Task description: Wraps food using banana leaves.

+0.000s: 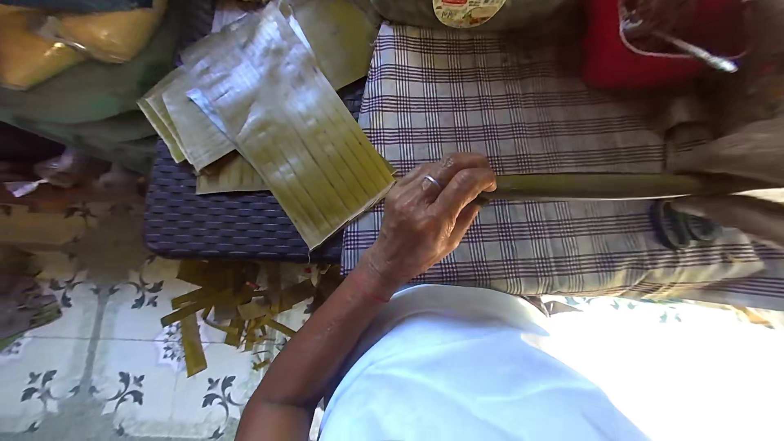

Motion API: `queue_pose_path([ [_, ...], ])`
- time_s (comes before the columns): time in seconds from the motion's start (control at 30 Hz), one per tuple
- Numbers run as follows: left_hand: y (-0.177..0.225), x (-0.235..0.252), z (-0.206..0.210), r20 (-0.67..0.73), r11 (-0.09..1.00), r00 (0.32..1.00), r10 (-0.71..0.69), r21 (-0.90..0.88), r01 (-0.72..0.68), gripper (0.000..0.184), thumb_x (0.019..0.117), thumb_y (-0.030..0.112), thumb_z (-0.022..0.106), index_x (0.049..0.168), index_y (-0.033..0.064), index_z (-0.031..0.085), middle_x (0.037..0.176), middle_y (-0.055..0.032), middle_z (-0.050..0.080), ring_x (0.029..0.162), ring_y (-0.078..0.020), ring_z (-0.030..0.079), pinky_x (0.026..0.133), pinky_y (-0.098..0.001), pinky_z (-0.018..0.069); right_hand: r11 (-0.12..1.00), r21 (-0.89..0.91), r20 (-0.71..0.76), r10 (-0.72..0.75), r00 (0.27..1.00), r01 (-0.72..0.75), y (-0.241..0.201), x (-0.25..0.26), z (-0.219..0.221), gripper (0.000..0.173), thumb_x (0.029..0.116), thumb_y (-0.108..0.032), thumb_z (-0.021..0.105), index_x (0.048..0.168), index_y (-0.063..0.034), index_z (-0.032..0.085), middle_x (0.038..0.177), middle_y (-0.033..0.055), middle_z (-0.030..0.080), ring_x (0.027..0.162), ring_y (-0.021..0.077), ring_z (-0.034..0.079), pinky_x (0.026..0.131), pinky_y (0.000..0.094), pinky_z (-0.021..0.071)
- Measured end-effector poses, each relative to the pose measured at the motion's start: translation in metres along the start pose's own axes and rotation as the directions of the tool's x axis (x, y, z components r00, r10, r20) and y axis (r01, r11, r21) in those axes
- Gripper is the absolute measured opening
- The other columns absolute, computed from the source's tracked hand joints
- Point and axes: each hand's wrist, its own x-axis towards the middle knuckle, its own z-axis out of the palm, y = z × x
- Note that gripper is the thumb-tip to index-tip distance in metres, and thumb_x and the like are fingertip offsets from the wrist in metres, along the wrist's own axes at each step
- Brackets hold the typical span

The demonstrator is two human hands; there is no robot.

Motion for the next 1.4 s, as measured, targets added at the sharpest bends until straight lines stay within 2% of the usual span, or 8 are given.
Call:
queue_pose_path([
  [0.13, -0.012, -0.01, 0.008, 0.13, 0.999, 0.991, -0.03, 0.018, 0.028, 0.006, 0.0908, 0.003, 0.07, 0.096, 0.0006, 0.072, 0.106, -0.0148, 0.073, 0.099, -0.021, 0.071, 0.086, -0.0314, 0.0568, 0.981, 0.101, 0.009, -0.169, 0.986, 0.167, 0.004, 0.017, 0.046, 0.028, 0.0941, -0.028, 0.054, 0.104, -0.0067, 0.069, 0.081, 0.0057, 0.066, 0.066, 0.0228, 0.066, 0.053, 0.0427, 0.0518],
  [0.23, -0.028, -0.025, 0.017, 0.194, 0.996, 0.979, -0.062, 0.082, 0.047, 0.009, 0.0876, 0.002, 0.07, 0.096, 0.0015, 0.072, 0.107, -0.0143, 0.074, 0.103, -0.0245, 0.07, 0.095, -0.0369, 0.0543, 0.95, 0.298, 0.049, -0.109, 0.993, 0.09, 0.005, 0.032, 0.088, 0.022, 0.0961, -0.028, 0.062, 0.106, -0.0093, 0.069, 0.08, 0.0014, 0.063, 0.065, 0.0141, 0.061, 0.057, 0.0346, 0.0512],
  [0.63, -0.048, -0.036, 0.029, 0.232, 0.934, 0.943, -0.24, 0.32, 0.159, 0.023, 0.0832, 0.013, 0.077, 0.106, 0.0141, 0.076, 0.112, -0.0022, 0.074, 0.112, -0.0182, 0.067, 0.104, -0.04, 0.0513, 0.834, 0.533, -0.032, 0.186, 0.982, -0.141, 0.011, 0.021, 0.181, 0.033, 0.0971, -0.037, 0.067, 0.122, -0.015, 0.071, 0.106, 0.0081, 0.073, 0.089, 0.0254, 0.072, 0.078, 0.0521, 0.0606],
  [0.77, -0.058, -0.04, 0.031, 0.231, 0.953, 0.952, -0.2, 0.27, 0.135, 0.02, 0.0839, 0.01, 0.075, 0.104, 0.0126, 0.074, 0.111, -0.0027, 0.074, 0.113, -0.018, 0.067, 0.107, -0.0392, 0.0503, 0.791, 0.557, 0.246, 0.136, 0.96, -0.254, 0.021, 0.034, 0.175, 0.043, 0.1004, -0.039, 0.064, 0.129, -0.0068, 0.066, 0.117, 0.0209, 0.07, 0.105, 0.0396, 0.069, 0.092, 0.0624, 0.0531],
  [1.07, -0.059, -0.04, 0.027, 0.245, 0.944, 0.936, -0.251, 0.278, 0.181, 0.023, 0.0813, 0.01, 0.071, 0.104, 0.0141, 0.073, 0.112, -0.0007, 0.073, 0.118, -0.0168, 0.065, 0.118, -0.0486, 0.0371, 0.794, 0.581, 0.242, 0.04, 0.97, -0.177, 0.012, 0.069, 0.189, 0.04, 0.0995, -0.042, 0.061, 0.124, -0.0107, 0.067, 0.098, 0.0169, 0.072, 0.091, 0.0364, 0.07, 0.081, 0.0592, 0.0551],
  [1.17, -0.06, -0.01, 0.016, 0.278, 0.956, 0.921, -0.272, 0.188, 0.226, 0.019, 0.0947, 0.021, 0.064, 0.11, 0.0129, 0.073, 0.118, -0.0014, 0.071, 0.125, -0.0165, 0.061, 0.121, -0.0516, 0.0327, 0.738, 0.643, 0.257, 0.044, 0.965, -0.205, 0.02, 0.07, 0.194, 0.04, 0.0999, -0.041, 0.062, 0.126, -0.0109, 0.065, 0.097, 0.0173, 0.072, 0.085, 0.0347, 0.071, 0.078, 0.0568, 0.0575],
  [1.23, -0.073, 0.034, 0.007, 0.294, 0.962, 0.925, -0.24, 0.197, 0.187, 0.025, 0.0988, 0.025, 0.063, 0.117, 0.0093, 0.072, 0.125, -0.0048, 0.069, 0.126, -0.0174, 0.06, 0.113, -0.0398, 0.0454, 0.701, 0.672, 0.258, 0.084, 0.963, -0.241, 0.025, 0.065, 0.196, 0.042, 0.0988, -0.041, 0.064, 0.128, -0.0107, 0.065, 0.099, 0.0176, 0.072, 0.085, 0.035, 0.071, 0.079, 0.0573, 0.0576],
  [1.4, -0.13, 0.18, 0.009, 0.37, 0.838, 0.892, -0.258, 0.545, 0.016, 0.034, 0.0995, 0.025, 0.062, 0.127, 0.0065, 0.07, 0.151, -0.0128, 0.053, 0.137, -0.0276, 0.053, 0.113, -0.0431, 0.0441, 0.602, 0.693, 0.252, 0.314, 0.915, -0.397, 0.034, 0.043, 0.177, 0.047, 0.1018, -0.039, 0.061, 0.129, -0.0015, 0.063, 0.102, 0.0237, 0.072, 0.089, 0.0408, 0.071, 0.083, 0.0624, 0.0559],
])
